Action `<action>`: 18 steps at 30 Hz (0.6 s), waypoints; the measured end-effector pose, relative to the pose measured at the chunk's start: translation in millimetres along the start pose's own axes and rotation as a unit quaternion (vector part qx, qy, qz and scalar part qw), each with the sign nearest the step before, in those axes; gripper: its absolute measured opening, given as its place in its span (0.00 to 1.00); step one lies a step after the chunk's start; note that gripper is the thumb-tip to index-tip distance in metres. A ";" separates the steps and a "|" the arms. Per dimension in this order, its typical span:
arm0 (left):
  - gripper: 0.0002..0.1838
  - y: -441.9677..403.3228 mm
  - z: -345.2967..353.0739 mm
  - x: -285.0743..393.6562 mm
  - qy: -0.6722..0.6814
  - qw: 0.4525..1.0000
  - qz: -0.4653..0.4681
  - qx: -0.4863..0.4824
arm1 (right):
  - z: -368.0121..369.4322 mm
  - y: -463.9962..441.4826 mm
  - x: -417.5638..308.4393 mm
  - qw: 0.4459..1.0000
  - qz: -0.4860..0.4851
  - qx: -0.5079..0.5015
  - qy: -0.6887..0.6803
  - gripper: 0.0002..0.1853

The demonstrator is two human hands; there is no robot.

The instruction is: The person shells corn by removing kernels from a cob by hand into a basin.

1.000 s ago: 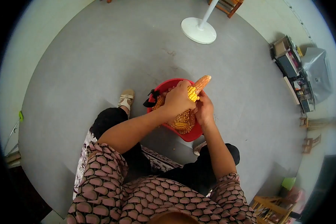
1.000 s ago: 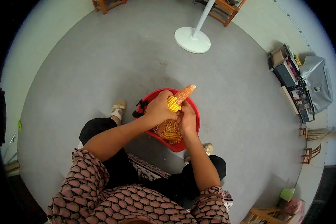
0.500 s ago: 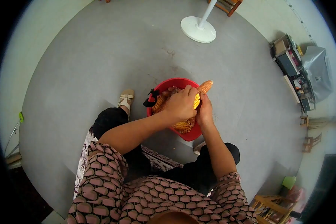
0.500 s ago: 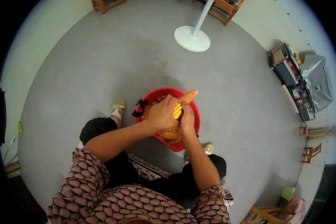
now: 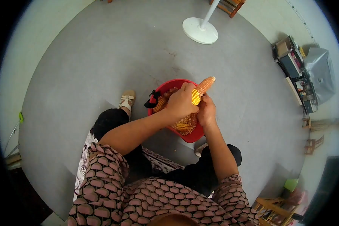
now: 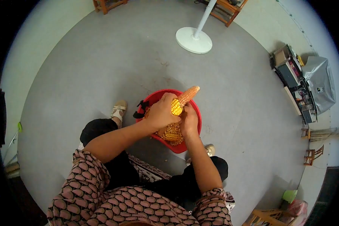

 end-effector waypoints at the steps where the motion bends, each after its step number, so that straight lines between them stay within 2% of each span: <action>1: 0.31 -0.1 -2.3 -0.7 0.021 1.000 -0.004 0.013 | 0.5 0.3 -0.4 1.000 0.005 -0.001 0.026 0.23; 3: 0.31 -0.6 -1.1 -0.3 0.017 1.000 -0.001 0.010 | 3.2 1.0 -0.8 0.999 0.011 -0.002 0.053 0.23; 5: 0.31 -1.2 0.7 0.5 0.014 1.000 0.002 0.005 | 6.9 2.9 -5.5 0.991 -0.025 -0.003 0.131 0.23; 8: 0.30 0.6 3.4 2.1 -0.011 1.000 0.003 -0.004 | 2.2 0.6 -6.7 0.988 -0.049 -0.005 0.147 0.20; 11: 0.29 3.7 7.6 7.0 -0.040 0.999 0.012 -0.011 | -25.4 -7.8 2.1 0.986 -0.037 0.050 0.153 0.17; 13: 0.28 8.1 8.5 17.5 -0.061 0.994 0.087 0.028 | -27.4 -6.1 1.9 0.986 -0.045 0.063 0.145 0.16; 18: 0.28 4.9 5.7 13.7 -0.059 0.994 0.083 0.048 | 0.5 5.4 -10.6 0.992 -0.062 0.066 0.090 0.17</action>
Point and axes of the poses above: each hand's wrist, its own y-axis away from the middle knuckle, its own z-axis out of the palm, x = y × z, the point moved 8 cm from there along -y, towards the middle knuckle, and after that the axes turned 1 degree about -z, right-handed, at the moved point
